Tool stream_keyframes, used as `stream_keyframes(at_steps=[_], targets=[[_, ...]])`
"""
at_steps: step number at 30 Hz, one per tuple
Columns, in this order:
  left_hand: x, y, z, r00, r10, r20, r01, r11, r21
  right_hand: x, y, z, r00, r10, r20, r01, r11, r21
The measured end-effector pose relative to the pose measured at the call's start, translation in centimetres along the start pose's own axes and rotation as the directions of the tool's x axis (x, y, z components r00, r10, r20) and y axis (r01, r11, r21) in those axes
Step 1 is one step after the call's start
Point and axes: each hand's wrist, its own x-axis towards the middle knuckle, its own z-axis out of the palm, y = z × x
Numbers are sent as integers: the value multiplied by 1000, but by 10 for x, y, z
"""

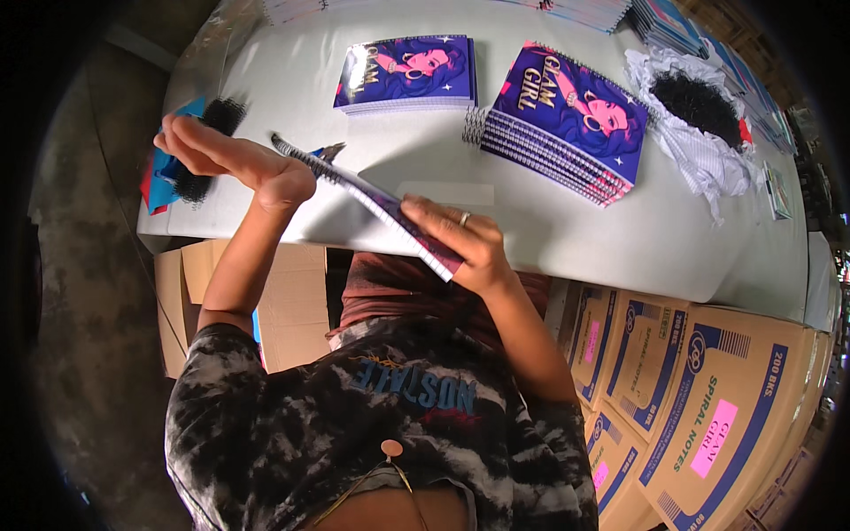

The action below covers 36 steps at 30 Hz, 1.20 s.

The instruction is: The person assembles spiral-bound notebooks by inserting metal coils into the punched holes of stacked pages, then uses pliers to trim the excess coil ends. The person repeatedly handles notebooks and coils, stacking completed units on the table.

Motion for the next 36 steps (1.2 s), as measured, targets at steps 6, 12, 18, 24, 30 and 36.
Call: stream_keyframes(at_steps=[6,12,18,24,30,36], targets=[[25,10,3,1000,27,10,-24,974,-226,-5,7,-2,968,227,-106,-214,970,115],[85,-3,13,999,27,40,-16,967,-253,3,-3,-3,885,465,-17,-444,855,269],[56,-1,35,943,-228,-244,186,965,-185,1,1,3,976,213,-45,-212,977,17],[37,18,9,999,6,-46,-13,990,-142,-1,1,2,984,177,-37,-177,984,-2],[-6,59,-10,896,290,335,-156,914,-376,-3,-2,8,953,299,-52,-294,951,94],[-1,40,25,953,-86,292,193,912,-361,4,-4,17,975,222,-17,-222,975,7]])
